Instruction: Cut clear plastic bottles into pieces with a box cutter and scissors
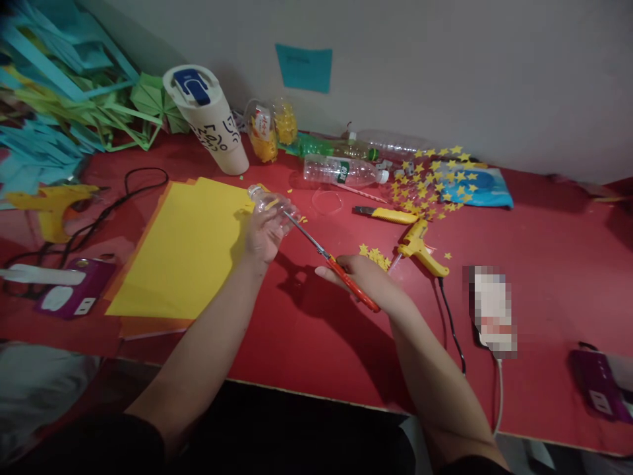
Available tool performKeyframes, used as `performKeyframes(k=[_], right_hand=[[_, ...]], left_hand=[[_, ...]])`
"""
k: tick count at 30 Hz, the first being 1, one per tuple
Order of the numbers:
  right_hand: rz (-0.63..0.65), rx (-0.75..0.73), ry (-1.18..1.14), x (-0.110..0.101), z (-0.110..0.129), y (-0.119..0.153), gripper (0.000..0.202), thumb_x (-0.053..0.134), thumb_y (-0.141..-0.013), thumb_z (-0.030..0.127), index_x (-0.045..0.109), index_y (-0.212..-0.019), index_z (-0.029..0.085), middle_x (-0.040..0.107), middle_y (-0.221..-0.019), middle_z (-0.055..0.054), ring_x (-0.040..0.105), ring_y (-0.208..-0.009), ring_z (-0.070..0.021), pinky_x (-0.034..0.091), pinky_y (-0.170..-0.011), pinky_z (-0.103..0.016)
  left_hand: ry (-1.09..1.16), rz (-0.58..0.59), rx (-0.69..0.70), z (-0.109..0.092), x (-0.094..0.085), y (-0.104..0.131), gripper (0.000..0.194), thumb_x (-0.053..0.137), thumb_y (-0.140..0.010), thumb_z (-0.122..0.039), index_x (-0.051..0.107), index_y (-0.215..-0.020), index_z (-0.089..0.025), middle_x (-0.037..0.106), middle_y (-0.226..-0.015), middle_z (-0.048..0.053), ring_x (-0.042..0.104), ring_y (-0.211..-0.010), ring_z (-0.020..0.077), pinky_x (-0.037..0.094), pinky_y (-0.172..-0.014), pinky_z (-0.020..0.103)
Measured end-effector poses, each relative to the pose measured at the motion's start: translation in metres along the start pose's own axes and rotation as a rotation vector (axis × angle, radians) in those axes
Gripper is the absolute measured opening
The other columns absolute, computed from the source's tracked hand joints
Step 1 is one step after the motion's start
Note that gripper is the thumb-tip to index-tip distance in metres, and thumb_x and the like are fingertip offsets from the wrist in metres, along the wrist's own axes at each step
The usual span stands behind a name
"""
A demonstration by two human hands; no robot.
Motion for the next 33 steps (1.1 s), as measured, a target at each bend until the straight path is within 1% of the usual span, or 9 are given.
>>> performKeyframes(k=[3,8,11,14,17,20,24,29,33], right_hand=[[0.042,0.019,-0.037,0.006,-0.001,-0.001,0.062,0.051,-0.073,0.084,0.040,-0.063,0.024,0.046,-0.047,0.004,0.048,-0.039,-0.0126,0.035,-0.045,-0.026],[0.073,0.020,-0.074,0.014,0.002,-0.003,0.063,0.051,-0.072,0.085,0.044,-0.065,0.023,0.049,-0.050,0.003,0.047,-0.039,-0.0115,0.036,-0.045,-0.026],[0.077,0.033,-0.114,0.019,0.003,-0.005,0.061,0.053,-0.073,0.084,0.045,-0.066,0.023,0.050,-0.051,0.004,0.048,-0.040,-0.0113,0.037,-0.046,-0.026],[0.087,0.030,-0.169,0.022,0.004,-0.005,0.060,0.055,-0.073,0.082,0.045,-0.066,0.023,0.049,-0.050,0.005,0.047,-0.040,-0.0103,0.038,-0.045,-0.026],[0.108,0.022,-0.214,0.026,0.004,-0.006,0.059,0.056,-0.074,0.080,0.046,-0.067,0.023,0.047,-0.048,0.006,0.045,-0.038,-0.0096,0.037,-0.045,-0.025],[0.122,0.009,-0.197,0.028,0.004,-0.006,0.058,0.055,-0.076,0.079,0.048,-0.067,0.023,0.046,-0.046,0.006,0.044,-0.039,-0.0101,0.035,-0.044,-0.025],[0.111,0.005,-0.147,0.027,0.003,-0.007,0.056,0.054,-0.079,0.077,0.048,-0.066,0.023,0.047,-0.046,0.005,0.046,-0.040,-0.0108,0.037,-0.046,-0.025],[0.105,0.005,-0.139,0.025,0.004,-0.007,0.057,0.054,-0.078,0.077,0.047,-0.065,0.023,0.048,-0.047,0.005,0.048,-0.039,-0.0108,0.038,-0.046,-0.025],[0.105,-0.013,-0.138,0.025,0.006,-0.006,0.058,0.052,-0.078,0.079,0.048,-0.066,0.022,0.048,-0.047,0.005,0.048,-0.040,-0.0114,0.037,-0.046,-0.025]], left_hand=[[-0.035,-0.021,0.002,0.001,-0.001,0.000,0.037,0.079,-0.065,-0.027,0.055,-0.093,-0.027,0.069,-0.093,0.000,0.070,-0.105,0.0237,0.052,-0.095,0.042],[-0.039,-0.053,0.018,0.004,-0.003,-0.002,0.038,0.083,-0.064,-0.030,0.057,-0.091,-0.025,0.068,-0.089,0.001,0.071,-0.098,0.0237,0.054,-0.091,0.041],[-0.014,-0.067,0.027,0.005,-0.003,-0.003,0.036,0.083,-0.065,-0.030,0.058,-0.090,-0.025,0.069,-0.086,0.001,0.072,-0.095,0.0237,0.055,-0.090,0.041],[-0.019,-0.076,0.032,0.006,-0.002,-0.003,0.033,0.081,-0.067,-0.028,0.058,-0.090,-0.025,0.069,-0.086,0.001,0.071,-0.098,0.0241,0.055,-0.090,0.042],[-0.026,-0.073,0.054,0.004,-0.001,-0.002,0.032,0.081,-0.068,-0.031,0.058,-0.090,-0.025,0.069,-0.088,0.002,0.071,-0.100,0.0252,0.055,-0.091,0.042],[-0.018,-0.070,0.060,0.002,0.002,0.001,0.034,0.082,-0.067,-0.031,0.058,-0.089,-0.024,0.067,-0.088,0.002,0.071,-0.095,0.0242,0.055,-0.091,0.042],[-0.019,-0.065,0.051,0.000,0.004,0.002,0.036,0.083,-0.064,-0.031,0.057,-0.089,-0.025,0.066,-0.086,0.002,0.070,-0.091,0.0234,0.054,-0.089,0.042],[-0.014,-0.069,0.055,0.001,0.002,0.000,0.037,0.084,-0.063,-0.031,0.057,-0.088,-0.024,0.066,-0.089,0.003,0.069,-0.088,0.0226,0.054,-0.087,0.041],[-0.024,-0.068,0.055,0.002,0.001,-0.001,0.035,0.082,-0.066,-0.031,0.057,-0.089,-0.025,0.067,-0.088,0.001,0.070,-0.087,0.0213,0.055,-0.086,0.040]])
Point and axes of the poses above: each hand's wrist, its own y-axis away from the middle knuckle, its own x-axis out of the palm, z = x × y, the point moved 7 cm from there along -y, towards the middle knuckle
